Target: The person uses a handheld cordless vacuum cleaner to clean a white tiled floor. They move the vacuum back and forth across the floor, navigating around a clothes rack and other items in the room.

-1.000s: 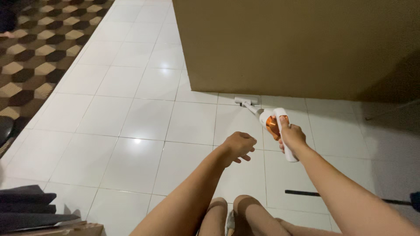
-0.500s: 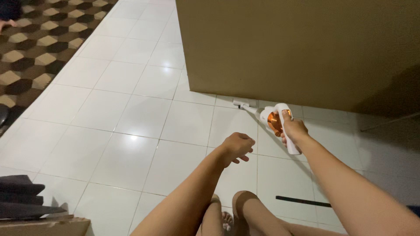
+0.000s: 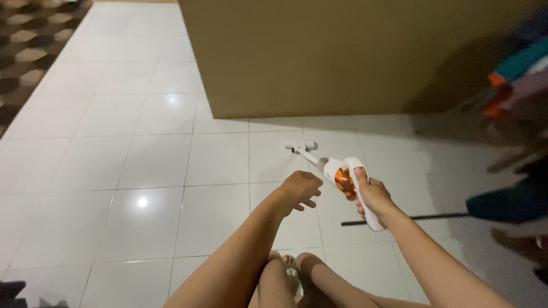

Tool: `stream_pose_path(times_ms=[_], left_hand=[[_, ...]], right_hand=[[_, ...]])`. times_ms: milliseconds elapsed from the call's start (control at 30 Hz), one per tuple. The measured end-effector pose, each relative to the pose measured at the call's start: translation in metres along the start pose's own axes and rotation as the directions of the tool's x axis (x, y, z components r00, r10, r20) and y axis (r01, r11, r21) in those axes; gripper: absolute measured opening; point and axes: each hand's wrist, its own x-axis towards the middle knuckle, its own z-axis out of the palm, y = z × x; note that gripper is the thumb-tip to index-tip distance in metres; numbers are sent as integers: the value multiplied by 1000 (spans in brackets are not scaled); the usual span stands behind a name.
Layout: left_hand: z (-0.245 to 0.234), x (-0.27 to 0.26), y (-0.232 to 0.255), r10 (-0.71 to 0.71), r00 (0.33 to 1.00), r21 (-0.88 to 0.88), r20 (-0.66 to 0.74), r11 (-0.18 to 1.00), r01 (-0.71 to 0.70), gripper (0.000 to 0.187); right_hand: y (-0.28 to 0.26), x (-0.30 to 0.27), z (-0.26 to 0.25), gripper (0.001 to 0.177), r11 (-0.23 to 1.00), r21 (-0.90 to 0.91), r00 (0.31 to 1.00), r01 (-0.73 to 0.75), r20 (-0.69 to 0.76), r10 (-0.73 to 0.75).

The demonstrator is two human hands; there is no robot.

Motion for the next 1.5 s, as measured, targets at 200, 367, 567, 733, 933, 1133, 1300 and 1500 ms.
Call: stream_pose_path(times_ms=[200, 367, 567, 733, 933, 1133, 1300, 1500], left_hand=[[25, -31, -17, -13, 995, 72, 101, 997, 6, 46], [50, -32, -25, -12, 981, 64, 194, 998, -1, 45], [59, -20, -19, -30, 978, 102, 204, 995, 10, 46], [53, -6, -4, -41, 985, 115, 166, 993, 21, 47], [50, 35, 21, 1, 995, 58, 103, 998, -7, 46], [56, 88, 59, -30, 999, 17, 37, 999, 29, 47], [62, 123, 89, -30, 1000, -19, -9, 999, 30, 51], [71, 150, 111, -21, 998, -50, -53, 999, 18, 50]], right_hand=[[52, -78, -6, 63, 997, -20, 995, -75, -72, 73], [69, -116, -4, 61, 993, -8, 989, -121, -91, 119], [61, -102, -13, 64, 997, 27, 996, -73, -41, 74], [42, -64, -16, 61, 998, 23, 998, -58, -6, 58], [15, 8, -22, 64, 1000, -18, 999, 12, 40, -11], [-27, 88, -49, 61, 997, -56, 998, 47, 47, -44], [-59, 149, -78, 66, 998, -36, 995, 52, 91, -49], [-84, 195, -99, 61, 997, -40, 993, 63, 100, -59]])
